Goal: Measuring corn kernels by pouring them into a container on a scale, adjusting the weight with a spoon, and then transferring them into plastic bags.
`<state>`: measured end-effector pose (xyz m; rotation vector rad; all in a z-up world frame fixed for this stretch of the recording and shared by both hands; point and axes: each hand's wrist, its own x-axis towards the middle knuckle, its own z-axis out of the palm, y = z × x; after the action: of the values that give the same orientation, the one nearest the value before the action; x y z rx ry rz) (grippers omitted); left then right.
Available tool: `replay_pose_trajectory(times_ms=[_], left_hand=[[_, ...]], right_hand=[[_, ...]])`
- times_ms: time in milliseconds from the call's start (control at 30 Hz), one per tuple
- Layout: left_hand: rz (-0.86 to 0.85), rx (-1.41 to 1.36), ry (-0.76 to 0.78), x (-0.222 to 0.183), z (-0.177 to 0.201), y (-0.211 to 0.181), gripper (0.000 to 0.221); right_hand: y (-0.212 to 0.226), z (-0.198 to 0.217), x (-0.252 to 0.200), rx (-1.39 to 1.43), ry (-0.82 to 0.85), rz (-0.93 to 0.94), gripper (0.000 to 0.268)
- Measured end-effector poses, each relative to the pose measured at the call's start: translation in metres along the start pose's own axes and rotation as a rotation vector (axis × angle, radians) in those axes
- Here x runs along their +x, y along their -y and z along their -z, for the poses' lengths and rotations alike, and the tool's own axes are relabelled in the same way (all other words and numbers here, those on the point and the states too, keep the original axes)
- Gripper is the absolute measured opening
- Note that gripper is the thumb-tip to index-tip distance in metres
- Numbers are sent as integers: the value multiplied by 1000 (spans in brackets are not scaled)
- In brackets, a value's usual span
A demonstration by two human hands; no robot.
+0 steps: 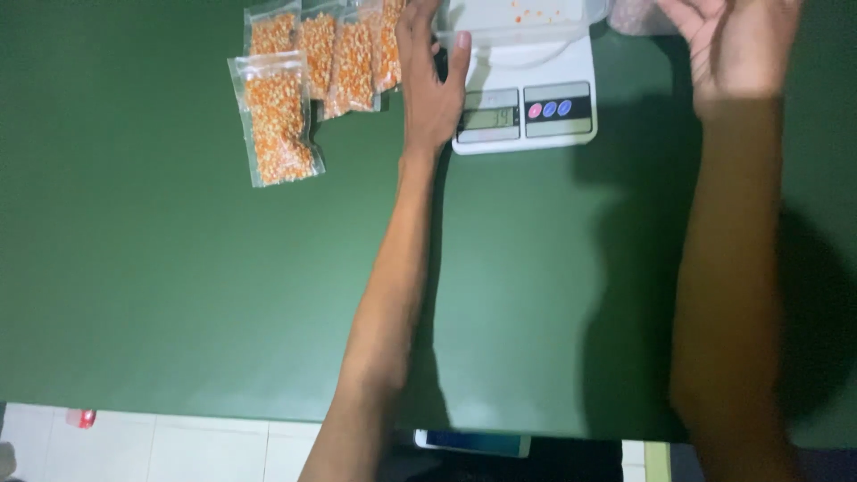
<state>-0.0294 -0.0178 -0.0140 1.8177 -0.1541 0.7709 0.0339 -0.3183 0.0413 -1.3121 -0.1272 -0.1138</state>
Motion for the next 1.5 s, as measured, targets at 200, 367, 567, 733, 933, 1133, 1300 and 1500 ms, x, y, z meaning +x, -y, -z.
replay_pose_trajectory(times_ms=[200, 367, 567, 733, 933, 1133, 1300, 1500], left_hand=[[142, -37, -178, 8, 2, -13, 69], [50, -46, -370, 30, -6, 6, 49], [76, 1, -374, 21, -12, 9, 39], [71, -18, -321, 29, -15, 6, 42], [39, -30, -319, 28, -14, 3, 34], [81, -24, -288, 27, -15, 4, 31], [80, -45, -294, 30, -16, 5, 27], [104, -52, -295, 30, -17, -1, 23]], right_hand=[[19, -30, -3, -54, 20, 49, 74], [20, -36, 0, -10, -57, 9, 58], [27, -38, 2, 9, -43, -7, 61], [26, -34, 12, -2, -66, -30, 52], [32, -36, 8, -86, -26, -78, 56], [37, -43, -2, -64, 11, -72, 50], [39, -44, -2, -73, 54, -60, 50], [40, -48, -4, -81, 63, -22, 47]])
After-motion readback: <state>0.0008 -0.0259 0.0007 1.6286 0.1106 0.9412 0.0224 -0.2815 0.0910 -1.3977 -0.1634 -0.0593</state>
